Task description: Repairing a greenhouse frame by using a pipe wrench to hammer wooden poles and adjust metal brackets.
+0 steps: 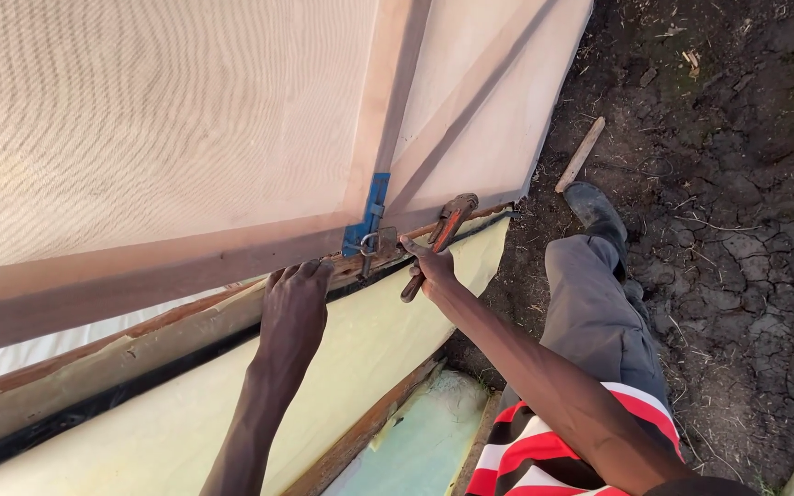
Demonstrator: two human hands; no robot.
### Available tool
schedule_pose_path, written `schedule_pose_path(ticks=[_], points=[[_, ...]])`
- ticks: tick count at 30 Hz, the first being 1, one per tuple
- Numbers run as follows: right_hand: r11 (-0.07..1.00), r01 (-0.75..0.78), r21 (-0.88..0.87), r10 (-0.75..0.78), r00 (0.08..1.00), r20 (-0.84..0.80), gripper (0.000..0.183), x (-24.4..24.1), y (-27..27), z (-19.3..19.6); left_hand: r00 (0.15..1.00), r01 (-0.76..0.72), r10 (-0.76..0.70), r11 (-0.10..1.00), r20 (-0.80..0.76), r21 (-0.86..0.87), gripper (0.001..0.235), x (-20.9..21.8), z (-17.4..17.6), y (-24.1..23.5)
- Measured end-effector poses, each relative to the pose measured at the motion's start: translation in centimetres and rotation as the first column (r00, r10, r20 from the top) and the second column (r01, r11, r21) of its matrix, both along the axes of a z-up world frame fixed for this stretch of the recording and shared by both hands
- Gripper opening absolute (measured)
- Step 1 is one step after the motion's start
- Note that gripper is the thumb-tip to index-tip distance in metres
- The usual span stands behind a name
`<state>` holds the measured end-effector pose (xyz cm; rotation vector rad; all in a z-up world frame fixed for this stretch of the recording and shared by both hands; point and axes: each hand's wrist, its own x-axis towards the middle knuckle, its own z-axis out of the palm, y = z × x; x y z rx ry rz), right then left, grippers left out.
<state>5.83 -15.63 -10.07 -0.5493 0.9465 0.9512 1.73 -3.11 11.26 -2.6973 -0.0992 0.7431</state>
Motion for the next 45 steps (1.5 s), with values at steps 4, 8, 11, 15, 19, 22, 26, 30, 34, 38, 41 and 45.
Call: schedule_pose_path(ticks=[4, 8, 11, 15, 19, 22, 26, 30, 34, 38, 41, 45], points=[[1.000, 0.017, 0.008, -0.017, 1.000, 0.005, 0.059, -0.3, 0.4, -0.5, 1.000, 0.001, -0.001, 1.000, -0.010, 0.000, 0.044, -0.1, -0.2, 0.3], [1.000, 0.011, 0.002, -0.011, 1.000, 0.016, 0.057, -0.3, -0.1, 0.1, 1.000, 0.004, -0.004, 1.000, -0.020, 0.007, 0.048, -0.3, -0.6, 0.7], [1.000, 0.019, 0.012, -0.019, 0.999, 0.040, 0.060, -0.9, 0.8, -1.5, 1.000, 0.002, -0.002, 1.000, -0.023, 0.017, 0.051, -0.6, -1.0, 1.1], [0.999, 0.039, -0.005, -0.039, 0.999, 0.031, 0.061, -2.1, 1.9, -3.7, 0.999, 0.017, -0.016, 1.000, -0.030, 0.023, 0.050, -0.2, -0.7, 0.8], [0.999, 0.052, 0.005, -0.052, 0.998, 0.046, 0.060, -2.6, 1.9, -3.8, 0.999, 0.034, -0.034, 0.998, -0.017, 0.049, 0.049, 0.2, 0.5, -0.6], [0.997, 0.079, -0.010, -0.078, 0.996, 0.047, 0.059, -2.1, 1.4, -2.5, 0.997, 0.068, -0.069, 0.997, 0.018, 0.044, 0.043, 0.5, 0.7, -0.8], [0.995, 0.099, -0.017, -0.098, 0.994, 0.048, 0.057, -2.6, 1.6, -2.8, 0.993, 0.087, -0.090, 0.996, 0.080, 0.031, 0.029, 0.1, -0.3, 0.1], [0.992, 0.122, -0.018, -0.121, 0.991, 0.049, 0.057, -2.5, 1.5, -2.6, 0.992, 0.085, -0.085, 0.996, 0.088, 0.003, 0.028, 0.3, -0.3, 0.4], [0.993, 0.119, -0.022, -0.118, 0.991, 0.063, 0.059, -2.3, 1.2, -1.6, 0.996, 0.076, -0.076, 0.997, 0.050, 0.015, 0.032, 0.0, -0.4, 0.6], [0.990, 0.135, -0.036, -0.132, 0.989, 0.060, 0.059, -2.3, 1.5, -1.7, 0.989, 0.127, -0.130, 0.990, 0.064, 0.061, 0.039, -0.2, -0.5, 0.5], [0.989, 0.144, -0.034, -0.142, 0.987, 0.069, 0.059, -2.1, 1.1, -1.1, 0.982, 0.160, -0.164, 0.986, 0.088, 0.055, 0.036, -0.2, -0.4, 0.3], [0.989, 0.145, -0.033, -0.143, 0.988, 0.053, 0.061, -2.1, 1.0, -0.7, 0.984, 0.154, -0.158, 0.987, 0.078, 0.052, 0.034, -0.3, -0.5, 0.4]])
